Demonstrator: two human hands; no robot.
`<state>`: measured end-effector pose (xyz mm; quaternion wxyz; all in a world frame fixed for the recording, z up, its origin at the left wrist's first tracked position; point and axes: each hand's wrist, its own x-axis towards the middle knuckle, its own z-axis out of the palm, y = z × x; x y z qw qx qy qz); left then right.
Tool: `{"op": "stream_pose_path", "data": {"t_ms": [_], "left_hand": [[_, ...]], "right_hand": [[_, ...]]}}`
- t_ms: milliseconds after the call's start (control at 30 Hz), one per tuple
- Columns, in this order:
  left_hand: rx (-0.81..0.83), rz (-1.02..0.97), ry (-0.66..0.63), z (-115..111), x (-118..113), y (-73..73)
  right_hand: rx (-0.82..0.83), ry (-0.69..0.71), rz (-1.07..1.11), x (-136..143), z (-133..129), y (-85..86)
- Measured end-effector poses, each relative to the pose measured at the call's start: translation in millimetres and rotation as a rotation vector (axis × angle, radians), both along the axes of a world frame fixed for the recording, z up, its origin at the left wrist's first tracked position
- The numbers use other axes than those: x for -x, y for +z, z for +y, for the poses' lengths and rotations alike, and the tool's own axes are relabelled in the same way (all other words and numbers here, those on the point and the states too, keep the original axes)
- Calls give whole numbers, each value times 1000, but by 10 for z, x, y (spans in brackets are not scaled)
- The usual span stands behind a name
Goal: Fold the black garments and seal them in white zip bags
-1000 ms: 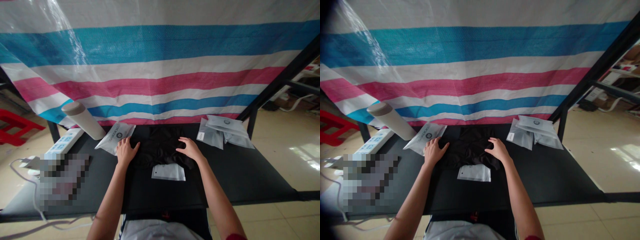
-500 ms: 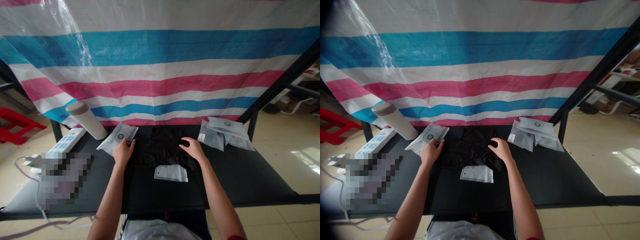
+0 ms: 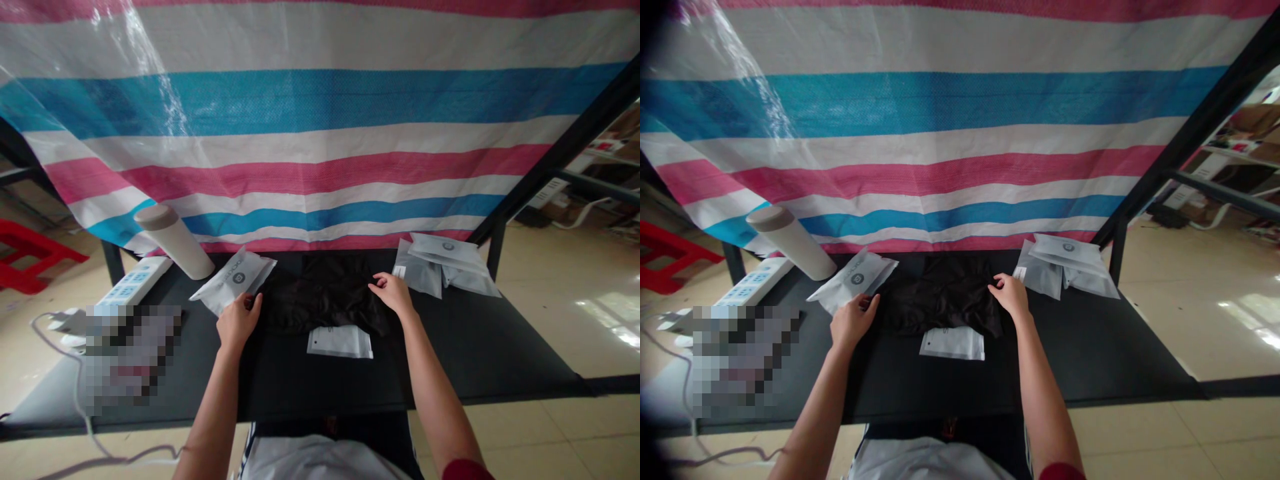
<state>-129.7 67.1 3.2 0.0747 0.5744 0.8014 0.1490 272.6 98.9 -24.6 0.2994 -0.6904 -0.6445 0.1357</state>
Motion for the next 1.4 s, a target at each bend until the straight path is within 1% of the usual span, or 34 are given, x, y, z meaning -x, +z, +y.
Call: {"op": "stream_pose_path", "data": {"t_ms": [133,233,267,333,400,433,467,500,567,600,667,700,733,767,800,867,900,967,1067,1100,1167,1233,1333,1400], "left_hand": [[-20,29,-44,-60,10,-31],[-71,2,-46,-36,9,6],[-102,-17,-39,-16,3,45],[-165,-54,-26,34,-42,172],[-209,-81,-49,90,-167,344],[-220,-90,-89,117,-269,433],[-223,-99,-144,141,-399,514],[-219,-109,-227,162,-551,580],[-218,-144,-422,194,-891,652],[-201,-190,-545,207,-1055,656],[-135,-356,-808,227,-1311,619],[-110,-458,-897,235,-1385,588],[-103,-550,-942,243,-1417,556],[-116,-621,-941,249,-1409,525],[-146,-660,-905,252,-1365,497],[-202,-642,-822,239,-1209,444],[-208,-601,-813,220,-1114,413],[-181,-505,-866,159,-932,328],[-117,-390,-996,36,-722,144],[-109,-361,-1019,-4,-668,82],[-98,-325,-1029,-70,-567,-12],[-72,-331,-1045,-120,-469,-45],[-2,-349,-1135,-169,-339,-5],[24,-322,-1154,-188,-278,28]], "right_hand": [[37,-1,-68,3,-21,21],[34,27,-87,47,-25,38],[35,41,-91,68,-26,43],[41,73,-96,110,-30,52],[49,101,-101,144,-36,60],[51,109,-103,155,-38,62],[53,113,-105,162,-39,64],[58,115,-108,164,-38,64],[70,119,-116,157,-31,60],[76,123,-121,151,-25,55],[86,127,-127,140,-11,42],[91,127,-124,137,-6,34],[97,126,-117,134,-2,27],[102,123,-108,133,-1,21],[104,123,-100,133,-2,17],[97,125,-90,134,-7,20],[90,126,-88,135,-11,28],[69,130,-73,140,-19,60],[8,145,-23,168,-57,150],[-19,162,0,185,-88,188],[-59,228,65,224,-192,262],[-57,331,142,256,-351,318],[39,499,179,246,-631,344],[118,595,140,197,-786,323]]}}
